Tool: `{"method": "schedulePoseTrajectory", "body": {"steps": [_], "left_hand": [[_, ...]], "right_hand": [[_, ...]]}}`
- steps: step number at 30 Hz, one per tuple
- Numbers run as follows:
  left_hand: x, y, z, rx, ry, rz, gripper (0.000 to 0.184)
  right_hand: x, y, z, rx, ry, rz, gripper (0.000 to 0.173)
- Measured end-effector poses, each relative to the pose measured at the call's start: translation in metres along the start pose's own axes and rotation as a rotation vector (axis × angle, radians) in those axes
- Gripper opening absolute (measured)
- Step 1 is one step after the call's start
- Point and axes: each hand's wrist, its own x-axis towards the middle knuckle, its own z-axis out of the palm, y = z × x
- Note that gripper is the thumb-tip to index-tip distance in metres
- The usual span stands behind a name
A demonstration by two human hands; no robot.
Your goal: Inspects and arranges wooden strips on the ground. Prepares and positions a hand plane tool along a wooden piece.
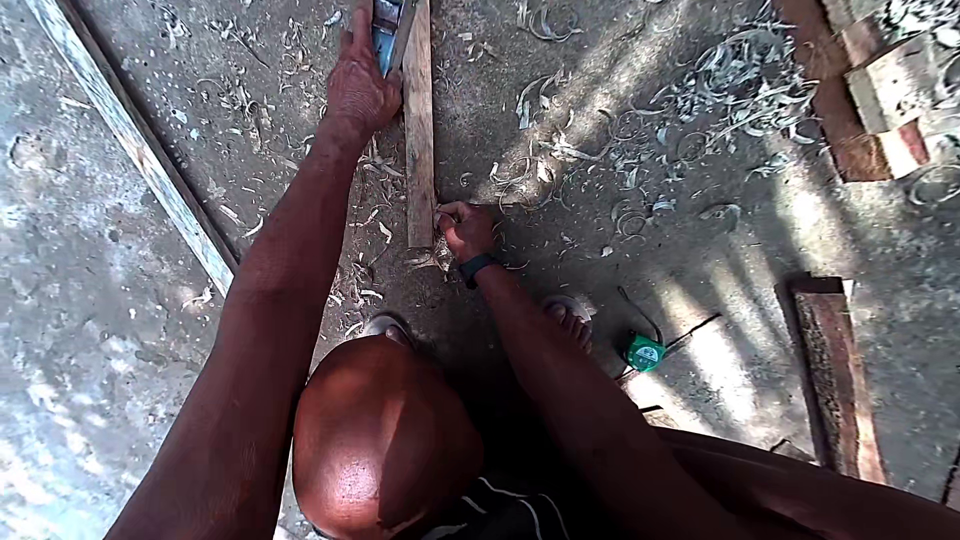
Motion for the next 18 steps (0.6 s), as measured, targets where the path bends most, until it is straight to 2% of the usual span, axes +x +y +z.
{"method": "schedulePoseTrajectory", "body": {"steps": [2,7,9,11,15,18], "left_hand": [[-0.045,-0.013,0.006,0.025,-0.023,0.043,0.097],[-0.217,-0.052,0.049,0.110,-0.091,0.090,0.090],[-0.234,-0.055,0.054,0.147,-0.102,0.074,0.086],[-0.202,-0.042,0.049,0.154,-0.112,0.019,0.084],[-0.072,-0.005,0.021,0.073,-0.075,-0.080,0.095],[-0.011,0.008,0.008,0.031,-0.016,-0.070,0.099]], "right_hand": [[0.002,0.002,0.001,0.022,0.014,-0.046,0.020],[-0.008,0.004,-0.001,0.057,0.009,-0.101,0.018],[-0.007,0.003,-0.001,0.061,0.020,-0.102,0.017],[0.001,0.004,0.001,0.054,0.024,-0.061,0.018],[-0.002,-0.002,0.000,0.041,-0.032,0.001,0.021],[0.000,-0.008,-0.005,0.003,-0.039,0.014,0.024]]}}
